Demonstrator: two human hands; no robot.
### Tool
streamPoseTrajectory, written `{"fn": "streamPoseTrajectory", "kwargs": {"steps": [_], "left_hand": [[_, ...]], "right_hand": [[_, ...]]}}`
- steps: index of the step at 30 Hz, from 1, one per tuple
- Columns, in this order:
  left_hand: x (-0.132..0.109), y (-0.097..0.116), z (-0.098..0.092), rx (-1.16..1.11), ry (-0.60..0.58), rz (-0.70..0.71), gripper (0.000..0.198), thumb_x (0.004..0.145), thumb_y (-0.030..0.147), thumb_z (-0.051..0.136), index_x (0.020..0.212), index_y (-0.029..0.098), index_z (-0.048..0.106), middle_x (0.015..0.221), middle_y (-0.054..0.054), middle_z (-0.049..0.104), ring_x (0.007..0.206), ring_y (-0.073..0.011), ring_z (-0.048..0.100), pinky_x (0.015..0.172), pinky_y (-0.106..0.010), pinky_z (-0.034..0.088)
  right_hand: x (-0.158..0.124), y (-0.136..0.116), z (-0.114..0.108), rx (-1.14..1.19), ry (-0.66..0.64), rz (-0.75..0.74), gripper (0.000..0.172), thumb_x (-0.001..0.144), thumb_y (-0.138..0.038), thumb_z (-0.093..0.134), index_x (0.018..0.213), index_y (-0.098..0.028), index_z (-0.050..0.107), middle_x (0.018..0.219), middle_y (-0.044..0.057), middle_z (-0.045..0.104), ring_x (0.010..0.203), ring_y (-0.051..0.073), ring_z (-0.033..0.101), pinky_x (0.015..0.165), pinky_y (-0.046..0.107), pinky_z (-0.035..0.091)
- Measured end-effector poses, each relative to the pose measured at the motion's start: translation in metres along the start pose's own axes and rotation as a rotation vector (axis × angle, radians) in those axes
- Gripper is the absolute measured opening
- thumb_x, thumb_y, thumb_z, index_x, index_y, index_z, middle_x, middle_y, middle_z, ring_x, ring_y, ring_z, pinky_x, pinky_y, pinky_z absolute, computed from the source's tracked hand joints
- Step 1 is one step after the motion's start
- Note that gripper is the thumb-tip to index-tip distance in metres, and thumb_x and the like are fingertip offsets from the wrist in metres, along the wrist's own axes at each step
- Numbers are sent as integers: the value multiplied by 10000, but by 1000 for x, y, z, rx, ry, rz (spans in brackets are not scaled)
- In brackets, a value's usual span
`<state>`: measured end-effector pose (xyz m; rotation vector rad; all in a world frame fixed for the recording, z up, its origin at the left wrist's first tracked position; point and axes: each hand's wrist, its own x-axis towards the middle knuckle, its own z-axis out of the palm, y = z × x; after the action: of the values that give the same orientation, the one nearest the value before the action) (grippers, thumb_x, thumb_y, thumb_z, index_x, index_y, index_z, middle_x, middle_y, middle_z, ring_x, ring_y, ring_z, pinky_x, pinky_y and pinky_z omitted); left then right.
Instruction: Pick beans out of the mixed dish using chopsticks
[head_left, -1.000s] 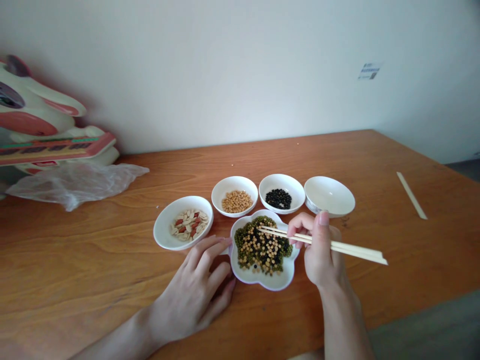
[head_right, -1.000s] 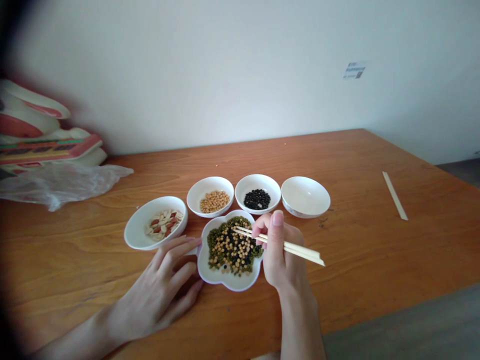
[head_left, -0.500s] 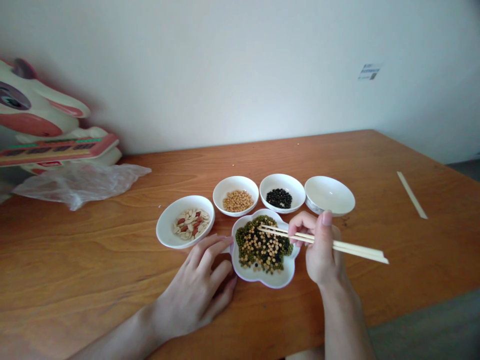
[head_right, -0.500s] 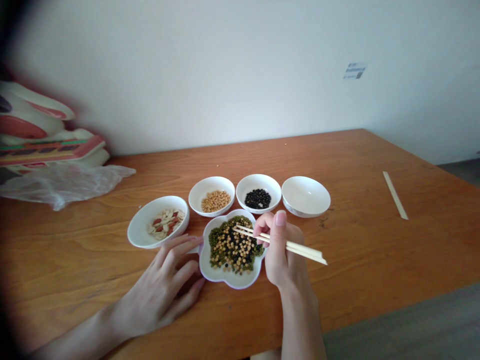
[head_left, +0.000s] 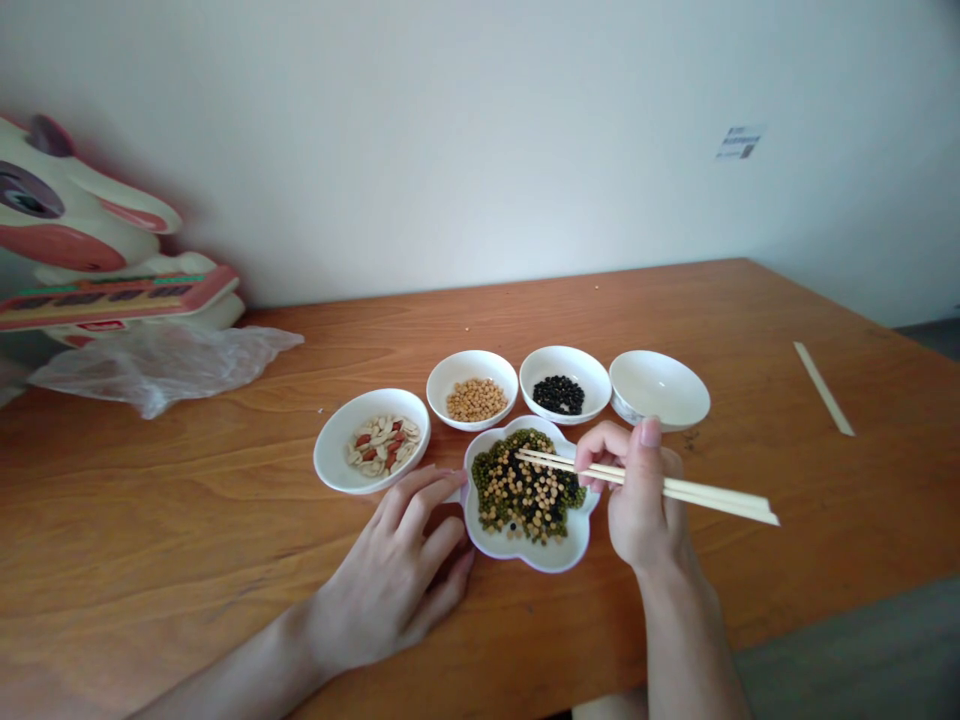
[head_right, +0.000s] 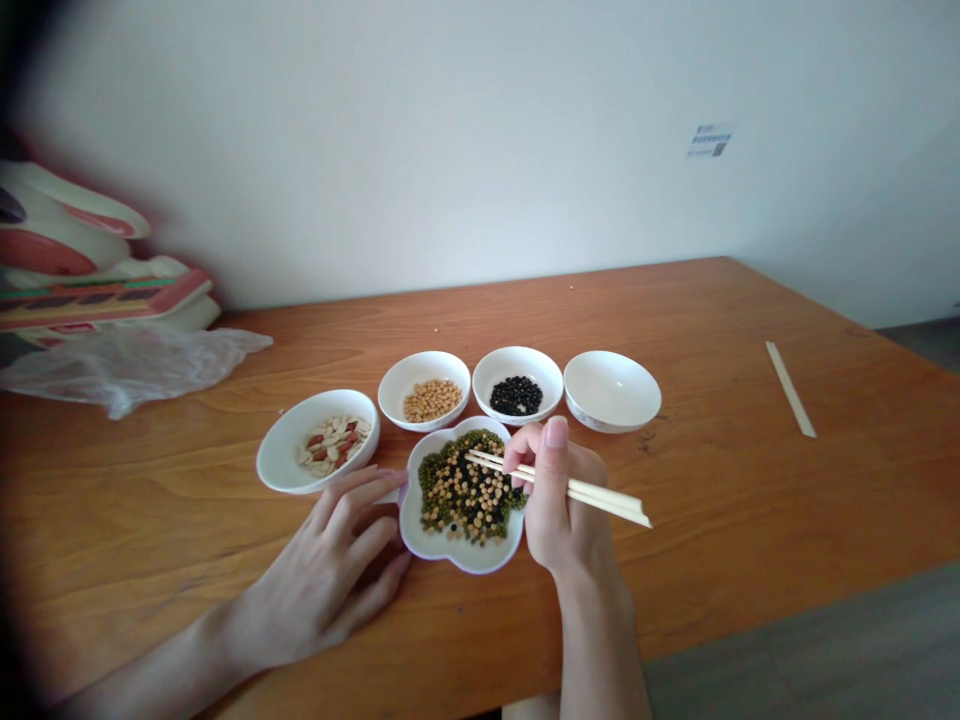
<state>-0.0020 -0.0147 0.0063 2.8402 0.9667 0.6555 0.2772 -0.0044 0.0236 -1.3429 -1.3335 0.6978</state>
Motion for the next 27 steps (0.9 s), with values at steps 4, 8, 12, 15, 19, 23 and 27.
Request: {"fn": "streamPoseTrajectory", "kwargs": {"steps": [4, 8, 12, 15, 19, 23, 27], "left_hand": [[-1, 0, 1, 4, -2, -3, 224, 990, 181, 644, 1209, 183, 694, 1483, -155, 539, 1424, -352, 466, 1223, -567, 471], [-1, -1, 1, 11, -3, -8, 191, 985, 195, 650, 1168, 197, 704, 1493, -146, 543, 1431, -351, 468, 1223, -560, 475], [-1, -1, 0, 7, -10, -13, 173, 990, 194, 644, 1152, 190, 703, 1490, -155, 546, 1428, -358, 471, 1208, -563, 490], [-1, 0, 1, 7, -12, -10, 211, 995, 185, 643, 1200, 182, 693, 1489, -161, 539, 1425, -361, 466, 1206, -574, 489], [-1, -1, 2, 5, -5, -9, 221, 997, 173, 641, 1213, 174, 685, 1477, -166, 532, 1421, -363, 462, 1203, -587, 489], [-1, -1, 2, -7, -5, -8, 218, 997, 169, 640, 1210, 170, 686, 1474, -169, 527, 1423, -364, 461, 1205, -585, 489], [-1, 0, 1, -7, -8, -8, 243, 998, 170, 645, 1238, 167, 686, 1472, -172, 528, 1422, -362, 466, 1210, -576, 485]], "right_hand": [[0, 0, -4, 6, -14, -2, 839, 1070, -765, 157, 640, -232, 641, 569, 22, 588, 565, 164, 538, 566, 334, 379], [-1, 0, -9, 14, -42, -9, 850, 1057, -784, 137, 649, -240, 647, 577, 27, 589, 571, 171, 540, 552, 341, 370], [0, 1, -9, -2, -66, -13, 849, 1061, -775, 122, 659, -241, 646, 585, 27, 594, 573, 172, 544, 553, 338, 380], [1, 1, -7, -28, -67, -22, 830, 1078, -747, 140, 650, -237, 636, 584, 23, 590, 570, 165, 543, 566, 335, 384], [0, 1, -6, -23, -63, -35, 829, 1088, -729, 137, 651, -234, 638, 581, 19, 589, 564, 160, 545, 561, 331, 380], [0, 3, -6, -13, -75, -27, 830, 1084, -736, 130, 661, -234, 638, 594, 21, 594, 571, 162, 549, 558, 328, 384], [0, 4, -5, -21, -76, -17, 828, 1081, -740, 131, 660, -236, 634, 598, 22, 596, 578, 167, 557, 564, 331, 384]]}}
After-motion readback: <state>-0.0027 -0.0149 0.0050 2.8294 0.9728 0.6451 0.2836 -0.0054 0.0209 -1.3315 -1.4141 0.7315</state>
